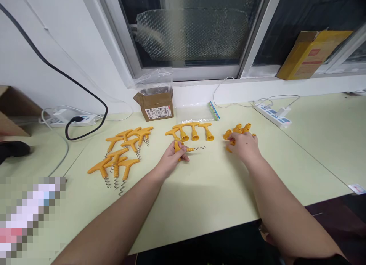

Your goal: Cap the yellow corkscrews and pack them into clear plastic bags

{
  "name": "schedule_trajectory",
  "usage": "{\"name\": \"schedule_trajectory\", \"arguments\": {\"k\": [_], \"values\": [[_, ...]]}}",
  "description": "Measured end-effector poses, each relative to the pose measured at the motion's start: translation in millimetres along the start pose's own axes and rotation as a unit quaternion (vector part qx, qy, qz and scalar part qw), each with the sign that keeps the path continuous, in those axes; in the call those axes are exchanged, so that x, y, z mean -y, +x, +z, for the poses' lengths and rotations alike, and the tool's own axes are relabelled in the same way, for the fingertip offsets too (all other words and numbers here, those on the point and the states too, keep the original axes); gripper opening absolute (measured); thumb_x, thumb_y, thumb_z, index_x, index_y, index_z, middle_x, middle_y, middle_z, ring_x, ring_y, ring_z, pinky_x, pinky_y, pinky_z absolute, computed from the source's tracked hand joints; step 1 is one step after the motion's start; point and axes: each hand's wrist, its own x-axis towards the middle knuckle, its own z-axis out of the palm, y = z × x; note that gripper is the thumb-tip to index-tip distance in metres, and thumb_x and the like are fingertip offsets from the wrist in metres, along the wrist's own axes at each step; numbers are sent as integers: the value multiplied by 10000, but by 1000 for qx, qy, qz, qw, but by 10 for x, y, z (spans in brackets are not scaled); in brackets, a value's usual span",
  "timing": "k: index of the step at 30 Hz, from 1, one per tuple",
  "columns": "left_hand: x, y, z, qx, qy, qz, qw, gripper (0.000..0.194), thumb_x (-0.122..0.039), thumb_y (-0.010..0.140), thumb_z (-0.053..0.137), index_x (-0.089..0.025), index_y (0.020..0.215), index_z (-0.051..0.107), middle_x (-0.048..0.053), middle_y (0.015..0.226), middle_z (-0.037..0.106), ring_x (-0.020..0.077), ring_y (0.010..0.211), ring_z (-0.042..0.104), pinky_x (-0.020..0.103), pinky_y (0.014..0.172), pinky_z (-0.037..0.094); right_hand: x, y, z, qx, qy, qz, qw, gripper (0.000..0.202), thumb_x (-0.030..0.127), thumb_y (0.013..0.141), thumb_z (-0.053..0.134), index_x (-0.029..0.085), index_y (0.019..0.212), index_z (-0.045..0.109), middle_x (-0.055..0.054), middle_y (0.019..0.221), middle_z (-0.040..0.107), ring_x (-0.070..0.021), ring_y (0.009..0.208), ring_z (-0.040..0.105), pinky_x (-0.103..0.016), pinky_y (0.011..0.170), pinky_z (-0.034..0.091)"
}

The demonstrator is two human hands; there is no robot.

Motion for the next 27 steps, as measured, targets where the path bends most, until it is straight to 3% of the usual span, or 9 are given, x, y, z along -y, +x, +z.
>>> {"name": "schedule_trajectory", "arguments": {"k": [3, 9, 12, 18, 22, 27], "values": [[-23, -7, 17, -6, -10, 0, 1000, 399, -360, 819, 817, -215, 926, 461, -26, 991, 628, 105, 666, 685, 306, 749, 542, 53, -24, 45, 42, 38, -41, 998, 236, 110, 774, 676, 227, 976, 711, -105, 912, 746, -301, 885, 660, -422, 794, 462], [28, 27, -16, 1, -8, 5, 1000, 399, -346, 808, 818, -213, 925, 460, -28, 983, 619, 106, 669, 687, 309, 743, 543, 214, -69, 58, 58, 45, -88, 993, 290, 108, 820, 678, 208, 1091, 708, -83, 1003, 734, -248, 973, 677, -340, 833, 494], [46, 34, -29, 5, 0, 3, 1000, 393, -350, 816, 807, -213, 932, 457, -26, 1005, 620, 104, 681, 690, 300, 744, 537, 183, -42, 73, 52, 48, -90, 993, 297, 93, 814, 656, 209, 1082, 707, -87, 993, 738, -256, 975, 683, -360, 866, 497], [10, 16, -8, 7, 12, 5, 1000, 375, -342, 822, 789, -212, 925, 454, -37, 967, 605, 98, 686, 679, 299, 766, 534, -23, 40, 99, -9, 67, -52, 996, 246, 122, 768, 634, 231, 984, 682, -122, 989, 739, -339, 957, 678, -508, 854, 503], [-14, 8, 9, 4, 17, 6, 1000, 373, -347, 816, 787, -214, 930, 458, -37, 934, 612, 98, 677, 664, 300, 762, 529, -39, 53, 68, -48, 90, -34, 994, 210, 178, 784, 626, 241, 977, 679, -129, 1032, 713, -361, 1000, 658, -584, 891, 489], [-29, 3, 17, 0, 18, 4, 1000, 373, -349, 815, 787, -214, 931, 459, -40, 928, 607, 89, 667, 649, 292, 752, 524, 126, -4, 106, -49, 234, -119, 964, 289, 236, 816, 640, 230, 1098, 701, -103, 1080, 626, -275, 1025, 637, -477, 951, 539]]}}
